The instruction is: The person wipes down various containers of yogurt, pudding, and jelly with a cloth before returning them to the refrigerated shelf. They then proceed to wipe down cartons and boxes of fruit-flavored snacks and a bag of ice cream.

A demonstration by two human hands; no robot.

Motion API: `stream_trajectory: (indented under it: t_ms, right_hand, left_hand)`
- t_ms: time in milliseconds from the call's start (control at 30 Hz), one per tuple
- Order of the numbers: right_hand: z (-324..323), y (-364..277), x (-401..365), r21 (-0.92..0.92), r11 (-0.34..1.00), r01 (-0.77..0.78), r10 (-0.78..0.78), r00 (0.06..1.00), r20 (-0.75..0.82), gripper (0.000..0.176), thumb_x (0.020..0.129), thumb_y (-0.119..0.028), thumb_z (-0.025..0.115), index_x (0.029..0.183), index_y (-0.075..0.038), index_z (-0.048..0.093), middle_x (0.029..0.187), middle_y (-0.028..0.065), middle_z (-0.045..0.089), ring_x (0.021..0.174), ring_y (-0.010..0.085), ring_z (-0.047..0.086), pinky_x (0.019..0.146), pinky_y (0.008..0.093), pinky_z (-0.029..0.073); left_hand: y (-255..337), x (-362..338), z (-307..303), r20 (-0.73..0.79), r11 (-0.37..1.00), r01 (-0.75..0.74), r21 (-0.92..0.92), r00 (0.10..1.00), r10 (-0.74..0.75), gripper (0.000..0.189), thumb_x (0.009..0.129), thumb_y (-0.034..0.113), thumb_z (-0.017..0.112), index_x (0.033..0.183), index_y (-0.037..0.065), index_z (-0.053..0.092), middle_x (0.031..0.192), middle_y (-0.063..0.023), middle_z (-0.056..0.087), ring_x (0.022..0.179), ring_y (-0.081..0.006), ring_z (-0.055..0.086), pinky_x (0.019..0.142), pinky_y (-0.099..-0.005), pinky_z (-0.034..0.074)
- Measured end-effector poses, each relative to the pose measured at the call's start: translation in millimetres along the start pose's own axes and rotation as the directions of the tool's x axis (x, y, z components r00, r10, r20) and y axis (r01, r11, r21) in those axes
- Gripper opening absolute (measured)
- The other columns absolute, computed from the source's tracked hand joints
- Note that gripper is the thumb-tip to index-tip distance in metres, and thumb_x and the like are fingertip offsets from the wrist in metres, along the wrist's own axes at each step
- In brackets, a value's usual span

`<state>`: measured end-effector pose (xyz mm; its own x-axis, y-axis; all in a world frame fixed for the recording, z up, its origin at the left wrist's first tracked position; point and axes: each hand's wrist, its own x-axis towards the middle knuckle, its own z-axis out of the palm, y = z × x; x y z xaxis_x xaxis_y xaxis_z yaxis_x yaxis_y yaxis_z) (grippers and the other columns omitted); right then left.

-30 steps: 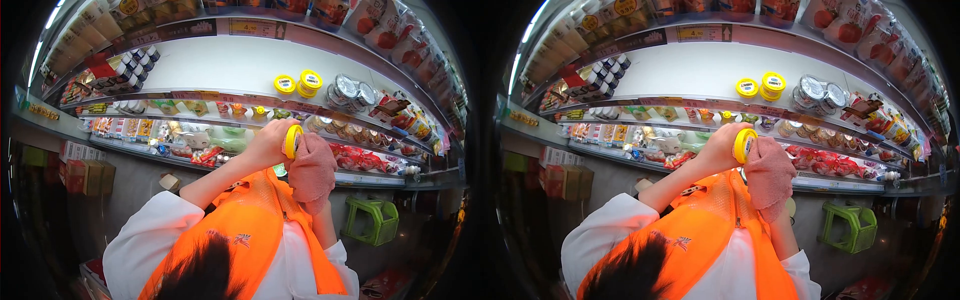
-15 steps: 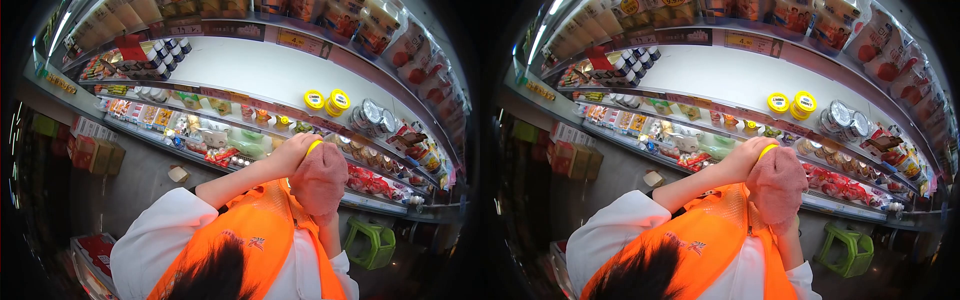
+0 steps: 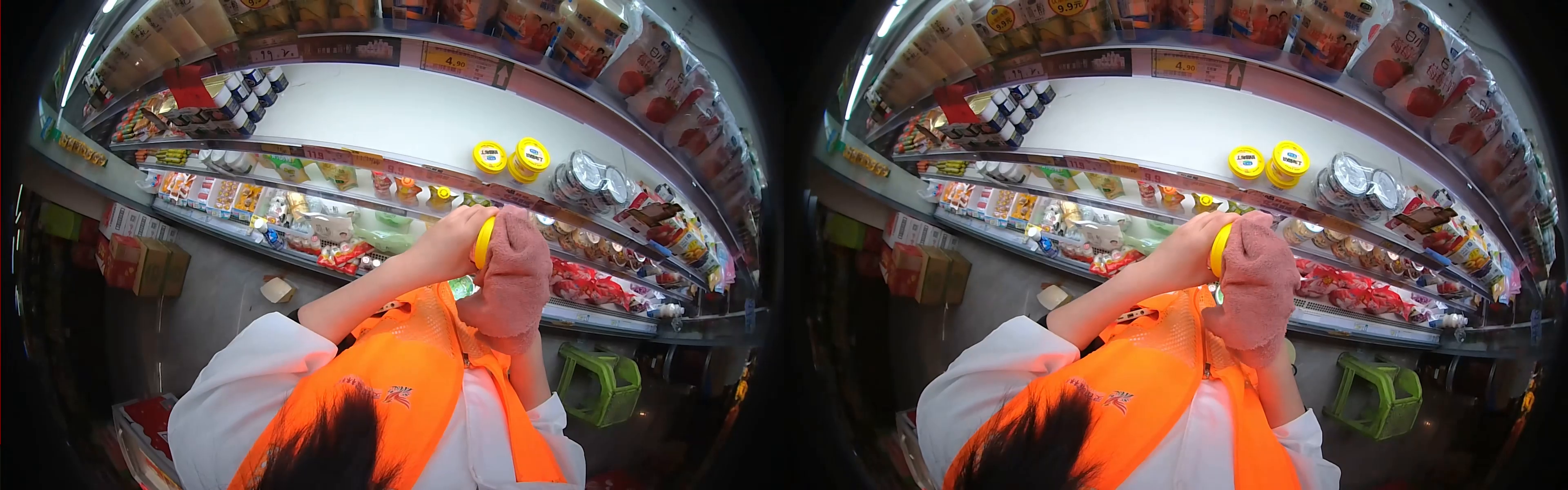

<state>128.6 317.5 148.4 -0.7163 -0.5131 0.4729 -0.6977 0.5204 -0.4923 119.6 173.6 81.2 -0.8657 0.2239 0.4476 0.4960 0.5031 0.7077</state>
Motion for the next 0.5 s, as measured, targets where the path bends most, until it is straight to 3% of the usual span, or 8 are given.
stream_trajectory:
  t_ms: [167,233,300,367,433,500]
  right_hand:
    - [-2.5,1.6,-9.8,0.038,0.998,0.048,-0.052,0.993,0.103,0.057,0.036,-0.012,0.067,0.091,0.0,0.057,0.09,0.0142,0.053,0.082,0.0354,0.053,0.071,0.0376,0.043]
    - [1.4,4.3,-14.6,0.009,0.995,0.103,-0.104,0.992,0.077,0.058,0.036,-0.014,0.071,0.092,-0.002,0.058,0.084,0.0121,0.052,0.075,0.0315,0.054,0.063,0.0357,0.043]
    - [-8.6,-7.7,-10.5,-0.035,0.998,0.061,-0.058,0.996,0.069,0.059,0.038,-0.015,0.072,0.094,-0.001,0.058,0.084,0.0117,0.052,0.075,0.0309,0.055,0.062,0.0361,0.044]
    - [-18.9,-15.6,-7.9,-0.154,0.988,0.009,0.01,0.993,0.12,0.058,0.041,-0.016,0.072,0.095,0.0,0.058,0.084,0.0117,0.052,0.075,0.0304,0.055,0.062,0.0362,0.044]
    - [-25.9,-16.2,-2.2,-0.334,0.942,-0.03,0.106,0.972,0.212,0.055,0.045,-0.015,0.071,0.096,0.001,0.057,0.085,0.0123,0.052,0.077,0.03,0.056,0.062,0.0361,0.044]
    - [-6.5,0.4,-7.3,-0.318,0.947,-0.039,0.065,0.995,0.07,0.045,0.052,-0.011,0.068,0.094,0.001,0.056,0.086,0.0138,0.053,0.078,0.0307,0.057,0.062,0.0358,0.045]
  left_hand:
    - [-10.6,-3.7,14.9,-0.081,0.999,0.039,-0.025,0.996,-0.04,0.061,0.064,0.016,0.077,0.117,0.005,0.048,0.111,-0.0145,0.056,0.104,-0.0344,0.053,0.089,-0.0402,0.044]
    - [-9.7,-1.6,14.2,-0.13,0.998,0.057,-0.021,0.99,-0.06,0.061,0.064,0.016,0.077,0.116,0.005,0.049,0.109,-0.0141,0.056,0.102,-0.0326,0.055,0.088,-0.0385,0.045]
    - [-1.8,-0.1,1.2,-0.175,0.995,0.097,-0.019,0.98,-0.099,0.061,0.063,0.015,0.079,0.116,0.006,0.049,0.108,-0.0136,0.057,0.1,-0.0303,0.056,0.086,-0.0367,0.046]
    - [5.7,1.3,-0.9,-0.175,0.974,0.198,-0.112,0.961,-0.216,0.063,0.062,0.014,0.08,0.115,0.006,0.049,0.106,-0.0124,0.057,0.097,-0.0268,0.057,0.084,-0.0347,0.047]
    - [7.0,2.6,-6.0,-0.132,0.977,0.167,-0.132,0.974,-0.184,0.063,0.061,0.014,0.08,0.116,0.006,0.049,0.105,-0.0119,0.057,0.096,-0.0259,0.058,0.083,-0.0342,0.047]
    - [10.0,2.3,-5.1,-0.094,0.977,0.155,-0.149,0.981,-0.17,0.061,0.062,0.014,0.079,0.115,0.006,0.049,0.105,-0.0134,0.057,0.097,-0.028,0.058,0.083,-0.035,0.047]
